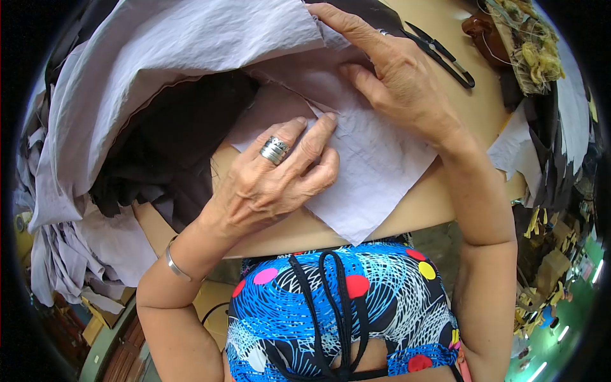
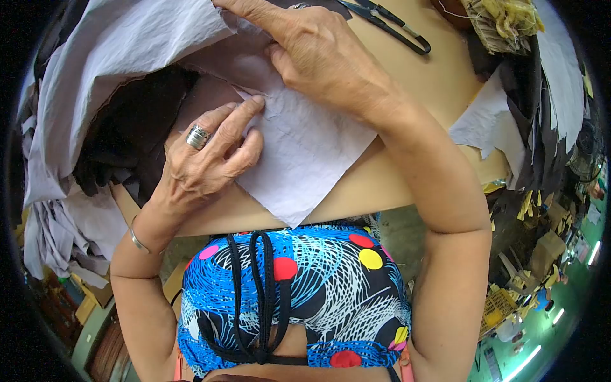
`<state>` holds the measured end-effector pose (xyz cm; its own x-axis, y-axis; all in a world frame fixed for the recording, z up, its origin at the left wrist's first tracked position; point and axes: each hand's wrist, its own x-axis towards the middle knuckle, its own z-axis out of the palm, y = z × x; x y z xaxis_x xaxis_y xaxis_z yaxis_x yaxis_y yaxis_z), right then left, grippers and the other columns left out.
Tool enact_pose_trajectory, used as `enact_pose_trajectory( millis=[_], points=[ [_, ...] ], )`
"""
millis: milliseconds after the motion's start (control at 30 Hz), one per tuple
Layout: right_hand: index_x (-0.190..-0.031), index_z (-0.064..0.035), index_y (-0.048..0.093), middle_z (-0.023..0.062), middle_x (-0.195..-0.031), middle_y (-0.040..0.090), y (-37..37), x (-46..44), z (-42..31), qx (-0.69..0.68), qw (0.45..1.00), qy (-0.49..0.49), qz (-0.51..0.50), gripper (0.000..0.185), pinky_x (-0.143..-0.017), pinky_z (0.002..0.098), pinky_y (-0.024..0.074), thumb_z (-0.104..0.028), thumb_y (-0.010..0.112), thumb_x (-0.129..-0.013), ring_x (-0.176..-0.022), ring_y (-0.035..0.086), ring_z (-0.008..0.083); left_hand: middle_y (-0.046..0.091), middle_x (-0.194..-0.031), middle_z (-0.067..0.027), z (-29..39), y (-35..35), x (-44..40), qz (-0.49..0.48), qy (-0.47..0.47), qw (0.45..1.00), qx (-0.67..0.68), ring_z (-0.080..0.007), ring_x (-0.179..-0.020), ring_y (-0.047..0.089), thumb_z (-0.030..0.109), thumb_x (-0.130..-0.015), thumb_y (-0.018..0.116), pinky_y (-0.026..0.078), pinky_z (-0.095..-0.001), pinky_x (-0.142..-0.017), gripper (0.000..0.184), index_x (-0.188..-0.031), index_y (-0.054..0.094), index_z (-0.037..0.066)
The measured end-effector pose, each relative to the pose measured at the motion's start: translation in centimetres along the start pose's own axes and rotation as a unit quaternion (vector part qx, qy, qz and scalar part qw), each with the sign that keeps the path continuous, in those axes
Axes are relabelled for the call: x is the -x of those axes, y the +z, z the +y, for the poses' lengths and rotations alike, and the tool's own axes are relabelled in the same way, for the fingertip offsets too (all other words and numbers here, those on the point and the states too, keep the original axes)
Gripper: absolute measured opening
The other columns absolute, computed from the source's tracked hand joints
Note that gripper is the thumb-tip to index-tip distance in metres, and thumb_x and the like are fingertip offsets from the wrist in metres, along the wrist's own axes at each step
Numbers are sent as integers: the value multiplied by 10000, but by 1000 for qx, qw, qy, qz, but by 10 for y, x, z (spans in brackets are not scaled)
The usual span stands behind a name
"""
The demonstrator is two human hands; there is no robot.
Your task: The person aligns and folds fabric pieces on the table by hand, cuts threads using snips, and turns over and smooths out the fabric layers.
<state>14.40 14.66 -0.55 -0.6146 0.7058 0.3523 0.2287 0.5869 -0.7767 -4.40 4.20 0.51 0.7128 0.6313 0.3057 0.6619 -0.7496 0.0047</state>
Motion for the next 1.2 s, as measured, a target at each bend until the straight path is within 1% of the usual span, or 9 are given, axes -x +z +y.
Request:
enact_pose_trajectory(
  millis=[167, 367, 467, 600, 700, 867, 1000, 1033, 1200],
  points=[
    [-1379, -88, 415, 192, -939, 651, -3, -2, -6, 55, 998, -2, -12, 678, -677, 347, 512, 109, 510, -737, -748, 647, 322, 600, -1129, -142, 3, 2, 1, 7, -27, 999, -15, -213, -915, 611, 107, -728, 593, 526, -288, -797, 168, -885, 539, 76],
    [-1366, -76, 436, 204, -985, 646, -3, 2, 0, 22, 1000, -8, -3, 655, -692, 342, 516, 111, 520, -744, -758, 651, 316, 597, -1149, -115, 4, 2, 0, -2, 9, 999, -32, -230, -929, 595, 138, -731, 589, 522, -295, -793, 204, -920, 519, 104],
    [-1355, -67, 449, 202, -1019, 646, 2, 4, 5, 3, 999, -28, 23, 638, -723, 334, 524, 113, 520, -746, -785, 659, 305, 606, -1206, -16, 5, -5, -7, -33, 37, 997, -65, -183, -927, 612, 155, -732, 595, 524, -263, -613, 195, -911, 518, 173],
    [-1349, -61, 455, 205, -1053, 640, 2, 5, 8, 9, 999, -35, 23, 634, -760, 326, 524, 118, 513, -743, -843, 662, 304, 590, -1174, -94, 4, -1, -8, -24, 1, 1000, 0, -248, -891, 586, 150, -742, 568, 522, -311, -736, 198, -930, 513, 121],
    [-1348, -63, 453, 211, -1061, 635, 0, 3, 6, 17, 999, -33, 19, 631, -767, 327, 521, 110, 508, -744, -869, 658, 315, 592, -1185, -93, 7, 7, 0, 3, -61, 998, -10, -238, -885, 588, 148, -750, 569, 520, -311, -714, 187, -925, 512, 118],
    [-1340, -72, 459, 215, -1044, 637, 3, 4, 10, 26, 997, -64, 42, 620, -764, 342, 518, 94, 504, -744, -868, 650, 339, 595, -1229, -24, 11, 1, -6, -20, 27, 999, -42, -208, -909, 591, 177, -754, 579, 502, -293, -750, 150, -890, 523, 151],
    [-1343, -74, 454, 198, -993, 646, -3, 7, 5, 28, 999, 15, -14, 626, -752, 351, 517, 89, 508, -741, -832, 649, 341, 606, -1232, 21, 16, 5, -11, -29, 62, 997, 19, -204, -916, 587, 189, -756, 579, 490, -285, -796, 129, -876, 535, 177],
    [-1345, -73, 450, 194, -978, 648, -6, 7, 3, 37, 998, 34, -29, 628, -741, 352, 517, 87, 509, -740, -817, 649, 338, 620, -1187, -19, 14, 7, -12, -6, 73, 996, 49, -218, -915, 601, 163, -729, 580, 508, -305, -782, 164, -892, 566, 151],
    [-1374, -75, 406, 182, -846, 641, -8, 2, -4, 74, 997, 5, -11, 677, -661, 363, 505, 79, 523, -726, -721, 635, 327, 585, -1072, -38, -4, 6, 1, 37, -4, 998, 48, -197, -938, 597, 146, -674, 586, 519, -310, -760, 254, -921, 586, 87]
  ],
)
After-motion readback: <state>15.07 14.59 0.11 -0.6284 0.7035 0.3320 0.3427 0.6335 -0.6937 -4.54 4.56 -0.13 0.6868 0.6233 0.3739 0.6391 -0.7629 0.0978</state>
